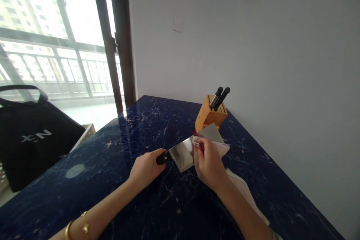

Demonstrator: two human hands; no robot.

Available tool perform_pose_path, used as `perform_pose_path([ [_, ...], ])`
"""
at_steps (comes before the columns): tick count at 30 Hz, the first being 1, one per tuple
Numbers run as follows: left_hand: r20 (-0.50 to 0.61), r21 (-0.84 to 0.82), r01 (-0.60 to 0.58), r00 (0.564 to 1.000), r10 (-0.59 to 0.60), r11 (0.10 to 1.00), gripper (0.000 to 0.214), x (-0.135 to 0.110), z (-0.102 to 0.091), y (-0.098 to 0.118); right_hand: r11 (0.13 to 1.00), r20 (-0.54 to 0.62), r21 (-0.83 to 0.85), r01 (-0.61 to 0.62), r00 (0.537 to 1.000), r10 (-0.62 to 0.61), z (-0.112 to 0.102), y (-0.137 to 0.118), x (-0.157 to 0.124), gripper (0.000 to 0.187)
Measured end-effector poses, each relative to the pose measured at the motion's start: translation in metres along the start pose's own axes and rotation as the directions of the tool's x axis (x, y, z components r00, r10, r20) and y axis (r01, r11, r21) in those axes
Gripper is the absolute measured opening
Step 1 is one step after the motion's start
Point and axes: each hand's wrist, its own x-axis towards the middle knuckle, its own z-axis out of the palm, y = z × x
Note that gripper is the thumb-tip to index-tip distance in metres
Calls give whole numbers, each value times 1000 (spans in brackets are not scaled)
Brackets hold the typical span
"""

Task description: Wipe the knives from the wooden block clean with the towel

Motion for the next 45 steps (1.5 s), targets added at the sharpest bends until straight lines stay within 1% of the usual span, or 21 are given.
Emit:
perform_pose_path([
  [4, 9, 10, 24, 1000, -24, 1000, 22, -1, -2, 4, 996, 62, 23, 84, 994, -86, 12, -11, -8, 15],
  [7, 4, -2, 15, 1000, -15, 1000, 21, -1, -2, 5, 996, 83, 45, 79, 993, -82, 8, -13, -6, 14],
  [9, -12, -21, 4, 1000, -5, 1000, 22, -1, -1, 4, 998, 38, 49, 37, 999, -39, -2, -9, -1, 16],
  [11, -22, -41, 8, 1000, -9, 999, 22, 0, -1, 3, 999, -64, 39, -20, 998, 22, -13, -3, 5, 20],
  [13, -14, -52, 24, 1000, -25, 998, 22, 0, 0, 3, 998, -154, 20, -67, 986, 69, -21, 5, 10, 21],
  [15, -2, -45, 36, 999, -36, 998, 22, 0, -1, 3, 997, -178, 1, -80, 981, 79, -22, 9, 11, 19],
  [18, 0, -25, 50, 999, -50, 998, 22, 0, -2, 4, 999, -118, -21, -33, 993, 30, -12, 5, 6, 20],
  [20, -6, -25, 66, 998, -66, 998, 21, 1, -3, 3, 998, -46, -35, 48, 998, -49, -2, -4, 1, 28],
  [21, -10, -31, 73, 997, -73, 997, 20, 1, -3, 2, 994, -3, -44, 98, 995, -98, 3, -9, -2, 32],
  [23, -21, -50, 73, 997, -74, 996, 18, 3, -2, 0, 986, 68, -60, 154, 986, -150, 10, -18, -6, 37],
  [26, -41, -64, 36, 998, -39, 997, 18, 4, 0, -4, 988, 127, -41, 150, 981, -144, 11, -22, -7, 36],
  [29, -45, -50, 11, 999, -13, 999, 20, 4, 3, -6, 997, 104, 11, 81, 991, -82, 1, -13, -1, 30],
  [32, -41, -51, -4, 999, 2, 999, 19, 4, 5, -8, 999, 29, 51, 9, 1000, -10, -11, -1, 6, 28],
  [35, -41, -56, -11, 999, 9, 998, 18, 4, 5, -9, 999, -35, 43, -27, 999, 28, -15, 5, 8, 25],
  [37, -39, -47, -8, 999, 6, 999, 17, 4, 5, -9, 999, -21, 41, -14, 1000, 15, -10, 1, 5, 25],
  [38, -38, -41, -8, 999, 7, 999, 17, 5, 5, -9, 999, 7, 42, 10, 1000, -10, -7, -3, 3, 26],
  [42, -37, -27, -18, 999, 17, 999, 17, 4, 5, -9, 990, 156, 32, 136, 978, -140, 6, -20, -7, 28],
  [43, -35, -28, -20, 999, 19, 999, 18, 4, 5, -9, 989, 167, 35, 143, 975, -146, 6, -21, -6, 28],
  [45, -32, -32, -22, 999, 21, 999, 19, 3, 5, -8, 994, 123, 39, 99, 987, -103, 1, -16, -3, 27],
])
